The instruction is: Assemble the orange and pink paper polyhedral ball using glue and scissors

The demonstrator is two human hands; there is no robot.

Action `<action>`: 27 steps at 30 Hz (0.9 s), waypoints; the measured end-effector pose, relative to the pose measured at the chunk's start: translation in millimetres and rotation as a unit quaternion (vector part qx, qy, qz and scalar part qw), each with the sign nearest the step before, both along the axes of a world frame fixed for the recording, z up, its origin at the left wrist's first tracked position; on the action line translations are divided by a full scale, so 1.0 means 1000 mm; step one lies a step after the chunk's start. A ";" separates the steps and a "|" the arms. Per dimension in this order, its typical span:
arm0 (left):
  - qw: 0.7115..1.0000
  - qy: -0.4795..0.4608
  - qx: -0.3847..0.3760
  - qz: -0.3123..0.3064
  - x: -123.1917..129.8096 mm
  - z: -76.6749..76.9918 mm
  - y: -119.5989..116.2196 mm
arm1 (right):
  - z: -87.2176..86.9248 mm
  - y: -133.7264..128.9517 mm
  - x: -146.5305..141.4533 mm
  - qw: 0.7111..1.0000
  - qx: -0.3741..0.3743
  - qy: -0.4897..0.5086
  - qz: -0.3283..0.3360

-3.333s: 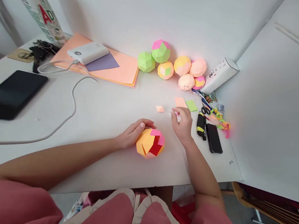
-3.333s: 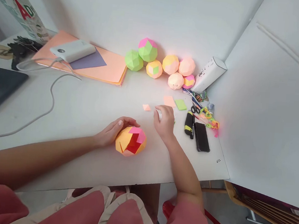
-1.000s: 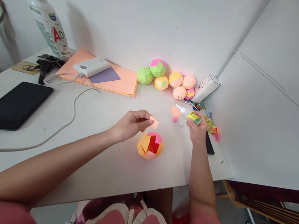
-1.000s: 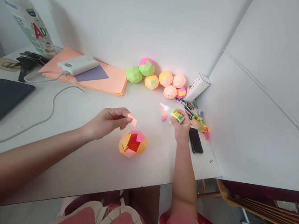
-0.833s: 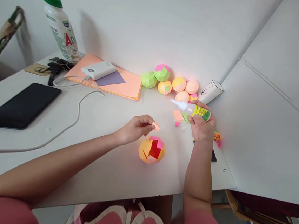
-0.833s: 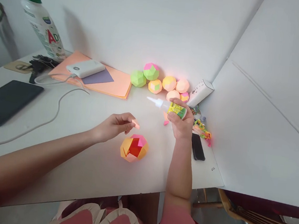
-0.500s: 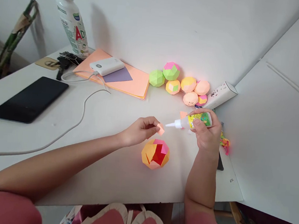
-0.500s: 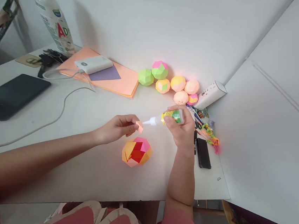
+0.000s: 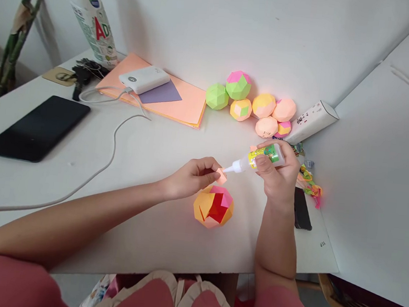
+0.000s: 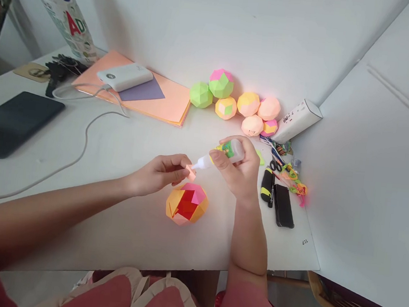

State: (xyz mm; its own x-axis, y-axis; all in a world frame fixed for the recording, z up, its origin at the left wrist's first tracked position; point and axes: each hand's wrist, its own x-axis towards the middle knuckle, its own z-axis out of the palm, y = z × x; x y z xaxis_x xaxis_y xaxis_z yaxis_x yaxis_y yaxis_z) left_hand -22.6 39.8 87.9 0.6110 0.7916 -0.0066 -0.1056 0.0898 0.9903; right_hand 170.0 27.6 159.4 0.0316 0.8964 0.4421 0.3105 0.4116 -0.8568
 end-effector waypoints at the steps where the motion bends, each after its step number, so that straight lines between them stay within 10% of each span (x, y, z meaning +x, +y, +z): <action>1: 1.000 0.000 0.004 0.001 0.000 0.000 0.000 | 0.000 -0.001 -0.001 1.000 -0.001 -0.002 0.001; 27: 0.999 0.011 0.031 0.014 0.000 -0.001 -0.001 | -0.002 -0.003 -0.002 1.000 0.011 -0.006 0.017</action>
State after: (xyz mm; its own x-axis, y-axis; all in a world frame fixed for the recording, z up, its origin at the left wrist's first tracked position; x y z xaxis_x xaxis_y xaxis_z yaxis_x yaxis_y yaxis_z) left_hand -22.7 38.7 86.7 0.5891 0.8075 0.0293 -0.0854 0.0261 0.9960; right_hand 167.9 24.2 157.8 -0.0049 0.8873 0.4611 0.3056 0.4404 -0.8442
